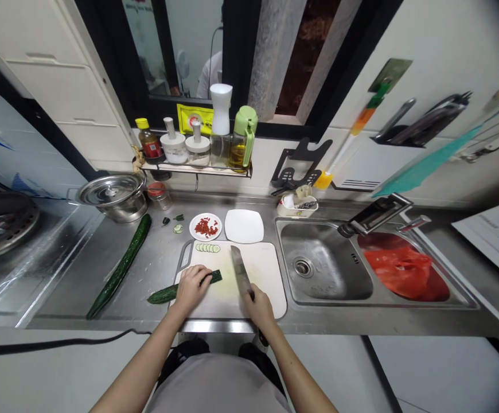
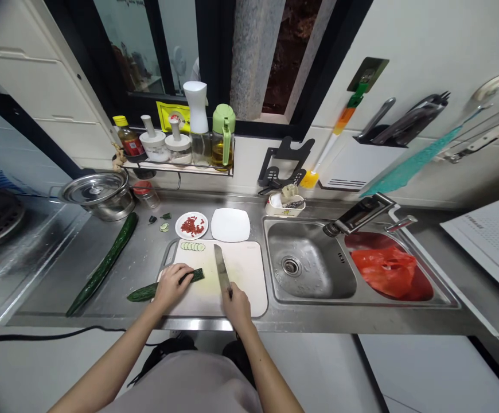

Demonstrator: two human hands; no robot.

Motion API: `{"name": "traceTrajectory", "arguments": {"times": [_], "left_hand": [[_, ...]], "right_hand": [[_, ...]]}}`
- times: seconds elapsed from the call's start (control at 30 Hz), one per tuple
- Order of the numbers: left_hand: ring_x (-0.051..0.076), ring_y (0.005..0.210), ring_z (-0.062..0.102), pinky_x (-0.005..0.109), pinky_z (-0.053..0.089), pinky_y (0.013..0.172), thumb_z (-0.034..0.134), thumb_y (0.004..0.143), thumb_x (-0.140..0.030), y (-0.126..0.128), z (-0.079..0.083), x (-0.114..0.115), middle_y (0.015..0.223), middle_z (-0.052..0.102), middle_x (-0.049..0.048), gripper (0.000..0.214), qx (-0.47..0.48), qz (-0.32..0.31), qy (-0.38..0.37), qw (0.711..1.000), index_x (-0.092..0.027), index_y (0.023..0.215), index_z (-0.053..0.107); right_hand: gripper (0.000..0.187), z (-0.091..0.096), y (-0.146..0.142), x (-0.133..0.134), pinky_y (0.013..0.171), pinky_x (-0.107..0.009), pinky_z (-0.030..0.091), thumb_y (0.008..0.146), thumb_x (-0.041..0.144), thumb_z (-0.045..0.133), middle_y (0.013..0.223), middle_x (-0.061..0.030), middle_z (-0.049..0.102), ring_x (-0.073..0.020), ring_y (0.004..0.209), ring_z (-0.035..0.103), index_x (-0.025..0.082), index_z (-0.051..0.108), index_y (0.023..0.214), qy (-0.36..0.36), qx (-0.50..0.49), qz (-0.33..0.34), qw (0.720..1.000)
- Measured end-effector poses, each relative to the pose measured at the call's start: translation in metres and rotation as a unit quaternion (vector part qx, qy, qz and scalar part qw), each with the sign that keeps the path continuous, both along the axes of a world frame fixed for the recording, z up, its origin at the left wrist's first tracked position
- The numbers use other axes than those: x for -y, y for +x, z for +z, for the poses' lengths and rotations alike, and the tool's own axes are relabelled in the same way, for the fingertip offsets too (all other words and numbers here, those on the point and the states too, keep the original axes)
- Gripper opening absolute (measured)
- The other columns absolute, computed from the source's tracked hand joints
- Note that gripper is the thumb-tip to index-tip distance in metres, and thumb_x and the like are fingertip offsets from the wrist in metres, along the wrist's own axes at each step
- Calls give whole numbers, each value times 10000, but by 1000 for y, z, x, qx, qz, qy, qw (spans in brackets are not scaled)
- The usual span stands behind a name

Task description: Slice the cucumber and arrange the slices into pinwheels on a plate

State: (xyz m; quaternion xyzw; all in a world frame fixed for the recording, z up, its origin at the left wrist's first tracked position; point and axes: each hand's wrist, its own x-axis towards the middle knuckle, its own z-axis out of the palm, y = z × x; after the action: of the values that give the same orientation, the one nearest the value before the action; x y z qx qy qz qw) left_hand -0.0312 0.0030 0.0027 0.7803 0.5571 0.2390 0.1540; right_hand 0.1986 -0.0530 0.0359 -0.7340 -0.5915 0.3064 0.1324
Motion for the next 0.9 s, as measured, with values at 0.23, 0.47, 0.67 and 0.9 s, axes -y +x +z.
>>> {"name": "traceTrajectory", "arguments": {"times": [0.23,0.47,0.67,0.9], "left_hand": [[197,1007,574,354,402,920,514,881,-390,3,5,1,1071,642,61,269,-15,-54,15,998,-254,1063,659],[195,983,575,354,409,905,533,872,-365,3,1,-1,1067,643,54,289,-45,-73,-5,996,-264,1124,632],[190,988,573,315,441,885,501,888,-339,4,-6,-6,1051,639,57,305,-30,-37,-24,999,-255,1155,620],[172,999,565,298,446,897,446,920,-312,6,-15,-6,1091,626,46,304,-19,-31,-20,999,-284,1144,649]], "right_hand": [[330,4,-5,-4,600,-216,340,926,377,364,766,-43,667,-172,726,593,184,629,891,0,-16,8,1000],[300,6,-6,-6,620,-218,337,934,325,368,803,-49,680,-170,753,600,173,625,913,-1,-6,24,1000],[259,19,-18,-10,626,-240,309,953,281,353,858,-79,687,-176,768,612,166,583,985,-35,96,78,992],[245,22,-32,-10,656,-261,338,971,277,312,868,-91,672,-196,784,620,175,513,1067,-65,145,117,980]]}}
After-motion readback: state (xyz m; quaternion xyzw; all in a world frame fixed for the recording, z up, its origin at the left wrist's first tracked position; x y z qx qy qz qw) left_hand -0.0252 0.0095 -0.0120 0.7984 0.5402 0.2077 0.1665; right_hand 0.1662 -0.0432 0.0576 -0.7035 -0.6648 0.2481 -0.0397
